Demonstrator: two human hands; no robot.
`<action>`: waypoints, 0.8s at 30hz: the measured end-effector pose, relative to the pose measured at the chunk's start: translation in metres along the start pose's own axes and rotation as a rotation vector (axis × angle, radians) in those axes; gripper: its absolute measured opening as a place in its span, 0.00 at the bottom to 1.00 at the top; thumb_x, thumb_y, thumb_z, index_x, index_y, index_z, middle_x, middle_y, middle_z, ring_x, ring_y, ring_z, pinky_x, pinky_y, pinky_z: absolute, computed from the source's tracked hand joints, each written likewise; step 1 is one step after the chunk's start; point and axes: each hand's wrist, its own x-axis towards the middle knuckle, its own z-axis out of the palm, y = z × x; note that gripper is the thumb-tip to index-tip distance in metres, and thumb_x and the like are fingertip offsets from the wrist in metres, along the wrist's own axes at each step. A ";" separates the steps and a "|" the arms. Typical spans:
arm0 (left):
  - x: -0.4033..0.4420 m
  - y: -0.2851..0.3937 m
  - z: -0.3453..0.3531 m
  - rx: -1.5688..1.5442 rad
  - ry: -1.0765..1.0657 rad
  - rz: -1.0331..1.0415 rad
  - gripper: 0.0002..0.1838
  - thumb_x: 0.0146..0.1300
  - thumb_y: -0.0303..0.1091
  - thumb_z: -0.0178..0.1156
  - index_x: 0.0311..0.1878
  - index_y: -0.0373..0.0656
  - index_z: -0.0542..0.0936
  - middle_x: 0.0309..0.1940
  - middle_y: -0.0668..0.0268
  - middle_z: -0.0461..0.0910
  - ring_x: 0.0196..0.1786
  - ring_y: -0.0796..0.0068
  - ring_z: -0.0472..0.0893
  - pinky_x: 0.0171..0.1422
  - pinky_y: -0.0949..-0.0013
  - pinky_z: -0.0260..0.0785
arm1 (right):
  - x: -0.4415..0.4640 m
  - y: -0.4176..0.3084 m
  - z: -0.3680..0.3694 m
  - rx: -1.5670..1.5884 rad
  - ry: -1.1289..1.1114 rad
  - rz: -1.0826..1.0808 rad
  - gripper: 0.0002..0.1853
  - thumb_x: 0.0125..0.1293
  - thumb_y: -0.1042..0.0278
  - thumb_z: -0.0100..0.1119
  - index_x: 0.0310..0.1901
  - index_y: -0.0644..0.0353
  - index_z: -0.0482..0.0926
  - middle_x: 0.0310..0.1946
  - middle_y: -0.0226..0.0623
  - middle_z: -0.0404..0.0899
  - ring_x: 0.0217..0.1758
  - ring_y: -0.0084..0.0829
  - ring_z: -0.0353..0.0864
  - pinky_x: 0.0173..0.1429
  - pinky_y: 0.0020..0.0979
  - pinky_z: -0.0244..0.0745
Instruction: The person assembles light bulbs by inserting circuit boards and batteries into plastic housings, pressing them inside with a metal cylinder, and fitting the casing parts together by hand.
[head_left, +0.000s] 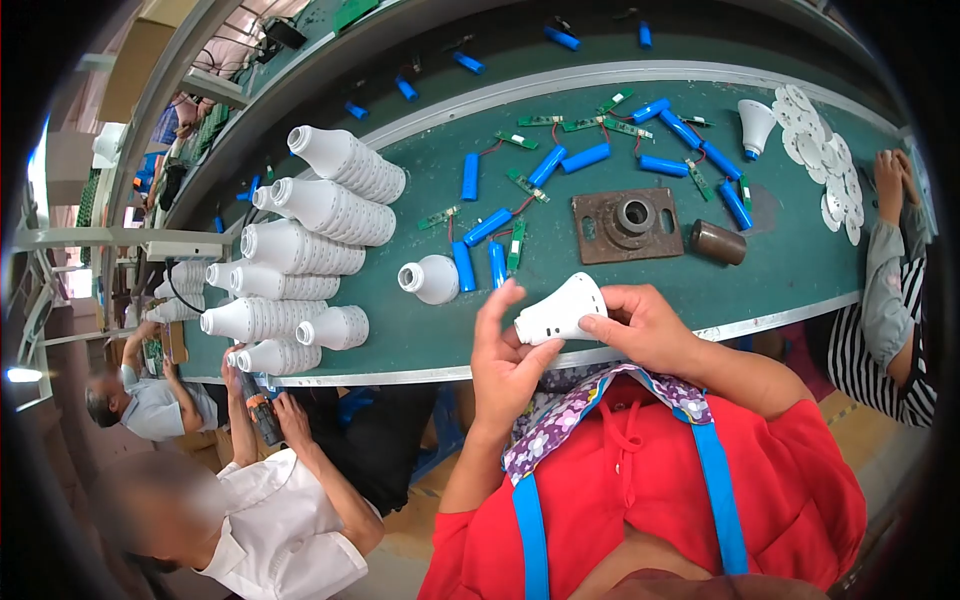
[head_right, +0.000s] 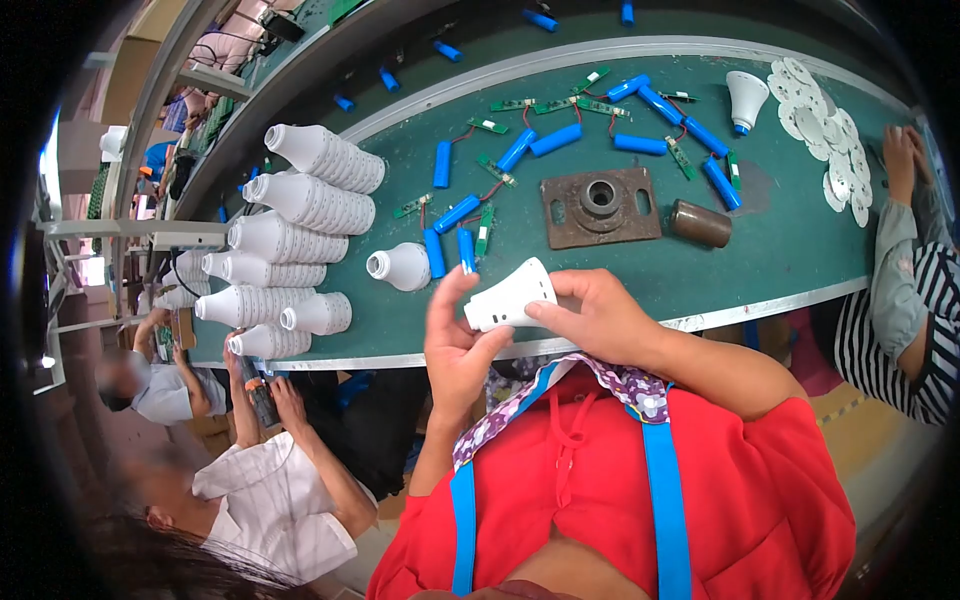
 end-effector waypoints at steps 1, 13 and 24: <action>-0.002 0.001 0.002 -0.096 0.032 0.012 0.22 0.51 0.14 0.60 0.51 0.35 0.68 0.58 0.59 0.58 0.49 0.69 0.77 0.45 0.74 0.77 | 0.000 -0.002 0.000 0.006 0.005 0.009 0.12 0.63 0.71 0.55 0.46 0.66 0.77 0.38 0.31 0.78 0.41 0.17 0.73 0.45 0.24 0.70; -0.001 0.004 -0.008 -0.010 -0.050 -0.136 0.08 0.61 0.23 0.53 0.41 0.30 0.78 0.56 0.59 0.65 0.45 0.76 0.76 0.43 0.74 0.76 | -0.002 -0.003 0.002 -0.362 0.125 -0.257 0.11 0.56 0.69 0.58 0.41 0.62 0.79 0.32 0.43 0.77 0.35 0.36 0.77 0.40 0.31 0.71; 0.001 -0.002 -0.014 -0.509 0.081 -0.197 0.10 0.64 0.27 0.53 0.46 0.33 0.75 0.59 0.66 0.64 0.51 0.73 0.74 0.46 0.70 0.74 | -0.009 -0.005 -0.014 -0.420 0.248 -0.487 0.15 0.54 0.69 0.59 0.45 0.62 0.73 0.30 0.38 0.72 0.31 0.32 0.73 0.35 0.31 0.69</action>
